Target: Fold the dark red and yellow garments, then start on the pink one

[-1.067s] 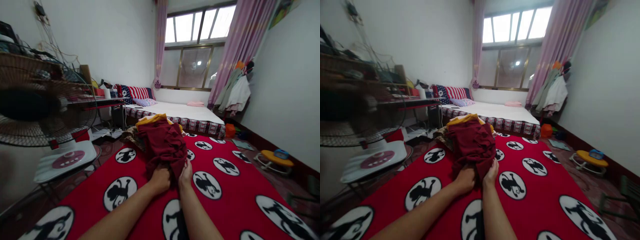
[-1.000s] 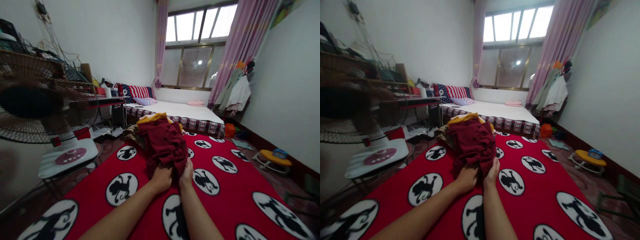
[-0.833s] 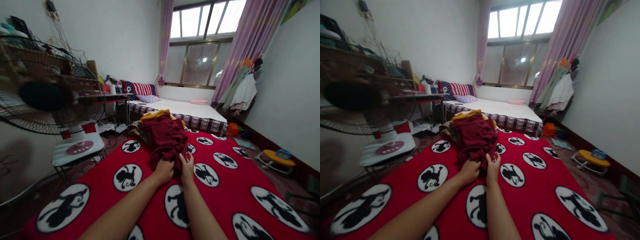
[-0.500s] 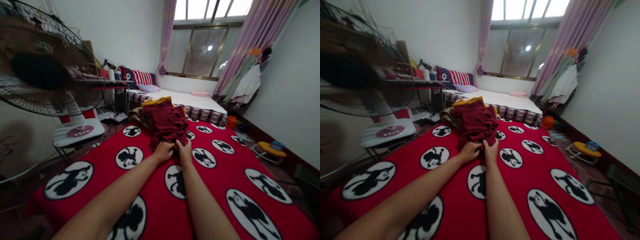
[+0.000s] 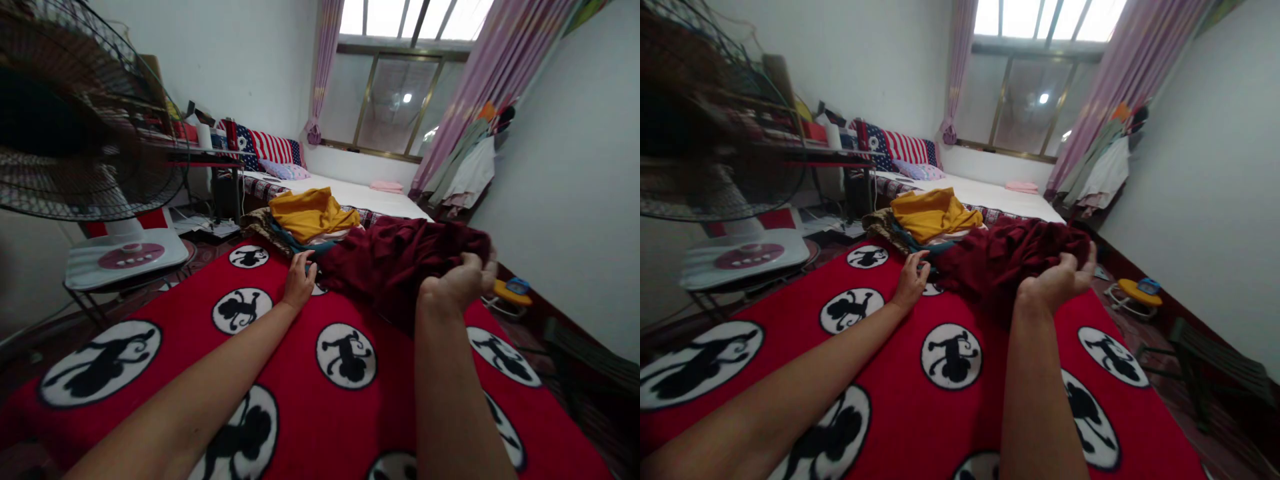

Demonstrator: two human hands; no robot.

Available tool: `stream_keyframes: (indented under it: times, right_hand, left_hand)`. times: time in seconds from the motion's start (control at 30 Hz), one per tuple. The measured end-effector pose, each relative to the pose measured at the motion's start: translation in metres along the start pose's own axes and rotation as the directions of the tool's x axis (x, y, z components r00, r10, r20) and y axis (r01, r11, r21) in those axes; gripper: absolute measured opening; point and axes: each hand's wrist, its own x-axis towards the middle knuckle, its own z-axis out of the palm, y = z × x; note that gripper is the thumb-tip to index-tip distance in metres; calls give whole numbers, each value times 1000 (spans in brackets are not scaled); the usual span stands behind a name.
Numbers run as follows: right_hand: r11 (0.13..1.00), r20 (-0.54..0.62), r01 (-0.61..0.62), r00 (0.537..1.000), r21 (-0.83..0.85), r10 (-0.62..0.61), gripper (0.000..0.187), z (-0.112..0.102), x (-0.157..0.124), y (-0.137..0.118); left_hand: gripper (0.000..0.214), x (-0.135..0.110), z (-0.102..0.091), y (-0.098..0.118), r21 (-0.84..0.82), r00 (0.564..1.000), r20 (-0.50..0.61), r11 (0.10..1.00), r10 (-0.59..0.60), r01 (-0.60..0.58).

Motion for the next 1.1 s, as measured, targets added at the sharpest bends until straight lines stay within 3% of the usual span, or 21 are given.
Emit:
stream_keyframes:
  times: [0.07,0.1,0.17,0.2,0.23,0.3,0.33,0.4,0.43,0.5,0.57,0.6,0.7,1.1]
  right_hand:
    - [989,-23,148,989,8,-148,59,3,5,-15]
    - [988,23,151,988,-15,-151,57,4,2,-18]
    - [989,224,29,975,-143,4,48,7,-10,-16]
    - [975,328,-55,936,-215,126,43,9,-19,-12]
    - [951,431,-131,868,-279,246,38,10,-29,-8]
    - [910,609,-200,688,-363,394,33,13,-51,2]
    - [902,671,-182,615,-392,415,31,14,-61,7]
    - [872,727,-13,546,-489,416,27,13,-82,18]
    - [812,722,125,548,-571,423,27,10,-92,24]
    - [586,686,388,568,-711,455,33,0,-109,37]
    - [380,664,548,564,-746,491,40,-12,-121,49]
    - [331,664,587,552,-739,504,41,-17,-126,54]
    - [310,680,626,521,-715,515,43,-25,-130,65]
    - [338,680,598,552,-727,483,38,-26,-127,68]
  left_hand:
    - [33,-1,3,-3,-22,998,45,999,-31,32]
    - [34,-2,5,-4,-28,997,72,999,-39,41]
    - [35,-3,7,-4,-31,992,122,998,-42,46]
    - [36,-4,7,-4,-28,989,140,999,-41,45]
    - [36,-4,8,-5,-20,988,151,999,-38,41]
    - [36,-4,7,-6,2,987,159,999,-32,33]
    - [36,-4,7,-7,10,987,160,999,-33,31]
    - [36,-3,6,-8,16,986,163,999,-43,41]
    - [35,-3,6,-9,15,985,164,999,-50,49]
    - [35,-3,6,-10,11,982,176,998,-64,63]
    - [35,-4,6,-11,19,977,200,998,-69,67]
    - [35,-4,6,-11,28,973,219,998,-67,62]
    - [32,-5,8,-11,63,958,283,997,-53,37]
    - [24,-6,10,-17,153,899,438,986,-13,-61]
